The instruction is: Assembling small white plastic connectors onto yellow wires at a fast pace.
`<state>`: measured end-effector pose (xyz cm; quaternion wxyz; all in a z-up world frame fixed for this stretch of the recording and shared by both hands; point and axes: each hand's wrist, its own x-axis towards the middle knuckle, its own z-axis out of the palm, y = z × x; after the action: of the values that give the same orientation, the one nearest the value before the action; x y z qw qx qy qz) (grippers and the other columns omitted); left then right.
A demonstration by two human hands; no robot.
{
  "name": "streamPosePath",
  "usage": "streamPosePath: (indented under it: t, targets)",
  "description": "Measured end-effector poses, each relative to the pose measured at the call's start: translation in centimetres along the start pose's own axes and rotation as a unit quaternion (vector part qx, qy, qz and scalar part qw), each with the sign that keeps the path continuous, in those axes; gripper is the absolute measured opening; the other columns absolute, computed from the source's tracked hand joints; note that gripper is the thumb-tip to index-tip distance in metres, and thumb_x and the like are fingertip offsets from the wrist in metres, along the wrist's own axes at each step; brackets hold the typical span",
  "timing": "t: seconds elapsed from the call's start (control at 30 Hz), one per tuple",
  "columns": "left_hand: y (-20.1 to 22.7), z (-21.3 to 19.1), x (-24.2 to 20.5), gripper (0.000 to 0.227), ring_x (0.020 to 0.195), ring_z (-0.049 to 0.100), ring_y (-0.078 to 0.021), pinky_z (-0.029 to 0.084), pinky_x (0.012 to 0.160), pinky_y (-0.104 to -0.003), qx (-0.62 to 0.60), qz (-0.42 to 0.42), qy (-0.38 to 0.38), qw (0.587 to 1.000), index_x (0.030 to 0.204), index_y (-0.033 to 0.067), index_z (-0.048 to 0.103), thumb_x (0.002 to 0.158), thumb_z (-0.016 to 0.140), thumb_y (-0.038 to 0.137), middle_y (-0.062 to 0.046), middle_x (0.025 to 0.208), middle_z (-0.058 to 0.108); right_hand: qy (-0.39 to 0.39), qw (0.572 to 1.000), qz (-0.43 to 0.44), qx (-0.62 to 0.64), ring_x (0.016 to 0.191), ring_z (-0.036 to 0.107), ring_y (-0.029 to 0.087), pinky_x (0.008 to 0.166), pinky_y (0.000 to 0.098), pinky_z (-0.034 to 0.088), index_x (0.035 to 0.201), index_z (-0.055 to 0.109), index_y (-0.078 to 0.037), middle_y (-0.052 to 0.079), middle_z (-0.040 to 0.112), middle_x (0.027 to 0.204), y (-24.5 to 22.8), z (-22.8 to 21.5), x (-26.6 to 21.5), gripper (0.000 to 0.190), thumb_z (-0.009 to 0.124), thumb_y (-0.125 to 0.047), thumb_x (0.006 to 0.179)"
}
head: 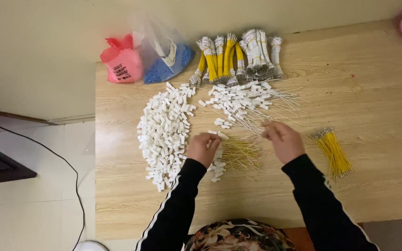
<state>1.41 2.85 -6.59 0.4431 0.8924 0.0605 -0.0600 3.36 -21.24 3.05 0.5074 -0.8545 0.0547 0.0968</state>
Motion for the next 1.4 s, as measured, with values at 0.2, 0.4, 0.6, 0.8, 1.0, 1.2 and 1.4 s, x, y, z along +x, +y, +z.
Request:
streamPosePath:
  t: [0.2,0.4,0.6,0.8,1.0,1.2,1.4]
  targets:
    - [-6.1,1.3,8.6,0.021,0.096,0.066,-0.0365,0.058,0.079,-0.048,0.181,0.056,0.108,0.976,0.108,0.0212,0.068,0.087,0.064,0.022,-0.009,0.109,0.062,0.036,0.997,0.023,0.066,0.055,0.055,0.017,0.054,0.0305,0.046,0.103,0.059,-0.006,0.009,0.061,0.066,1.2,0.0,1.6,0.019,0.046,-0.02,0.102]
    - [-5.4,0.6,14.9,0.035,0.12,0.053,-0.0286,0.056,0.09,-0.042,0.393,0.057,-0.057,0.916,0.129,0.018,0.055,0.096,0.053,0.03,-0.003,0.134,0.047,-0.008,0.993,-0.032,0.113,0.05,0.055,0.012,0.049,0.0253,0.047,0.097,0.063,-0.004,0.007,0.061,0.062,4.3,2.1,2.2,0.01,0.058,-0.012,0.095]
    - [-11.0,2.6,18.0,0.019,0.111,0.058,-0.025,0.052,0.087,-0.04,0.411,0.117,-0.036,0.903,0.103,0.0284,0.072,0.087,0.062,0.032,0.001,0.113,0.063,-0.01,0.99,-0.049,0.131,0.042,0.048,0.011,0.044,0.024,0.042,0.091,0.066,0.0,0.007,0.054,0.05,2.7,2.2,3.2,0.01,0.062,-0.009,0.092]
    - [-3.3,-3.2,11.2,0.023,0.098,0.066,-0.0279,0.056,0.081,-0.041,0.23,0.141,-0.005,0.963,0.108,0.0228,0.066,0.085,0.067,0.027,-0.006,0.099,0.067,-0.01,0.981,-0.056,0.187,0.046,0.05,0.006,0.044,0.0206,0.043,0.095,0.069,0.001,0.007,0.059,0.059,-1.0,2.5,2.4,0.011,0.065,-0.007,0.09]
    - [6.8,-6.5,2.6,0.024,0.096,0.068,-0.0328,0.055,0.08,-0.039,-0.077,0.17,0.022,0.982,0.11,0.0191,0.07,0.09,0.061,0.01,-0.01,0.101,0.071,-0.023,0.979,-0.104,0.172,0.054,0.048,0.009,0.049,0.0248,0.043,0.092,0.072,0.0,0.009,0.06,0.059,-3.4,2.7,1.5,0.01,0.069,-0.008,0.086]
    - [7.5,-1.7,0.1,0.019,0.064,0.059,-0.0103,0.053,0.054,-0.021,-0.37,0.02,0.004,0.929,0.109,0.0092,0.071,0.093,0.063,0.016,-0.006,0.075,0.065,-0.039,0.982,-0.138,0.122,0.059,0.053,0.012,0.054,0.0285,0.048,0.094,0.073,-0.001,0.011,0.064,0.064,-3.6,2.9,0.3,0.01,0.068,-0.006,0.086]
    - [7.4,-1.1,-0.8,0.012,0.057,0.058,-0.011,0.049,0.046,-0.02,-0.379,0.013,0.028,0.925,0.099,0.0093,0.071,0.093,0.065,0.017,-0.009,0.069,0.064,-0.059,0.983,-0.159,0.065,0.06,0.058,0.013,0.056,0.0298,0.05,0.093,0.074,-0.005,0.012,0.066,0.065,-3.6,2.4,-0.8,0.011,0.067,-0.01,0.088]
